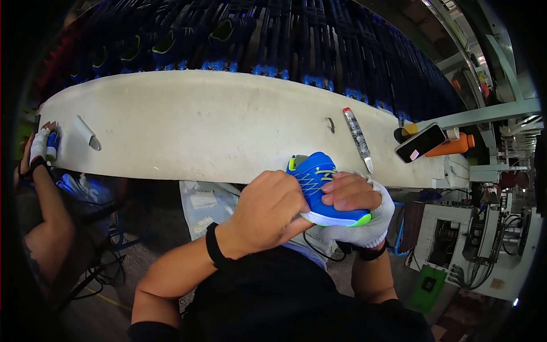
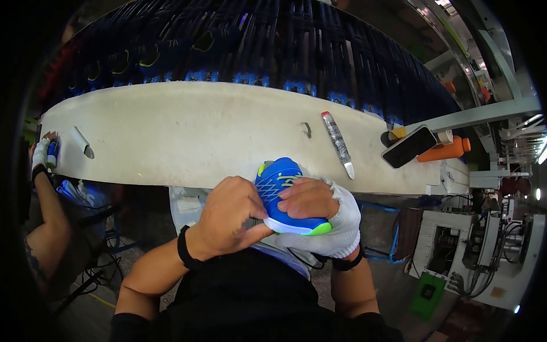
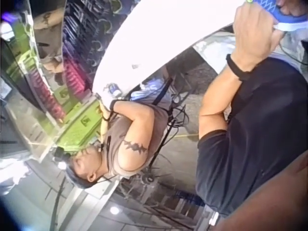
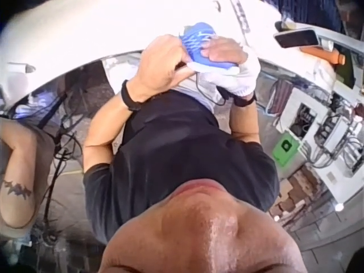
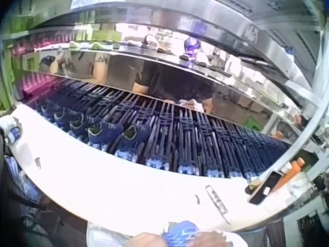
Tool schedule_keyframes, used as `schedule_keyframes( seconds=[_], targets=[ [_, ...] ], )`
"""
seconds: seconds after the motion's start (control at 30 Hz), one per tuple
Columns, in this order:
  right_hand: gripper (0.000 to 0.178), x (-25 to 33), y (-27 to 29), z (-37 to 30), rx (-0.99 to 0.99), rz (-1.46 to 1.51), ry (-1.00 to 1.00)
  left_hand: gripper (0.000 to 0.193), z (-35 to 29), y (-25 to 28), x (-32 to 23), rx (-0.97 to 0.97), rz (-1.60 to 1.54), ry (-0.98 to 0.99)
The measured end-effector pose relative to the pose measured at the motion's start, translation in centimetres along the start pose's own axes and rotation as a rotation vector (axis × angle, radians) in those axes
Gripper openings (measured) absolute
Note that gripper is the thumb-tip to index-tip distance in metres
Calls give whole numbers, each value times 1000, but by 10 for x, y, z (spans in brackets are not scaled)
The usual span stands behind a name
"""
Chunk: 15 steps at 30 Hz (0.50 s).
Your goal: The person picks up a shoe and a sole from the conveyor, presses the sole onto the shoe by hand, and trims the edges with a knife. They then place the assembled shoe back onto the conveyor and repeat the process.
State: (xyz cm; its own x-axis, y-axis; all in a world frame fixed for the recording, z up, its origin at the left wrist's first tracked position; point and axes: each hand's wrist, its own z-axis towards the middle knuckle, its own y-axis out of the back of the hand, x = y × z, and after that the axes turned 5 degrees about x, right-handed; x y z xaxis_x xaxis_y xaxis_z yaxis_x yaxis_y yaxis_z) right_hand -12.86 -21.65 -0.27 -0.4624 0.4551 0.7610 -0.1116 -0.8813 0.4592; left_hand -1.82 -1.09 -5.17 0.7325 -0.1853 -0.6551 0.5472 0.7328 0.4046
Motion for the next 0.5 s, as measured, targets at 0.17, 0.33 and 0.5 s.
schedule_keyframes(
  seconds=[0.17,0.33,0.5],
  targets=[
    [49,2,-4,0,1,-8,51,37,-7,14,14,158,-102,42],
    [36,-10,-30,-6,-378,451,28,48,-17,42,32,205,371,37],
    [38,-27,-40,22,-638,824,-361,60,12,99,16,143,263,-149]
  ],
)
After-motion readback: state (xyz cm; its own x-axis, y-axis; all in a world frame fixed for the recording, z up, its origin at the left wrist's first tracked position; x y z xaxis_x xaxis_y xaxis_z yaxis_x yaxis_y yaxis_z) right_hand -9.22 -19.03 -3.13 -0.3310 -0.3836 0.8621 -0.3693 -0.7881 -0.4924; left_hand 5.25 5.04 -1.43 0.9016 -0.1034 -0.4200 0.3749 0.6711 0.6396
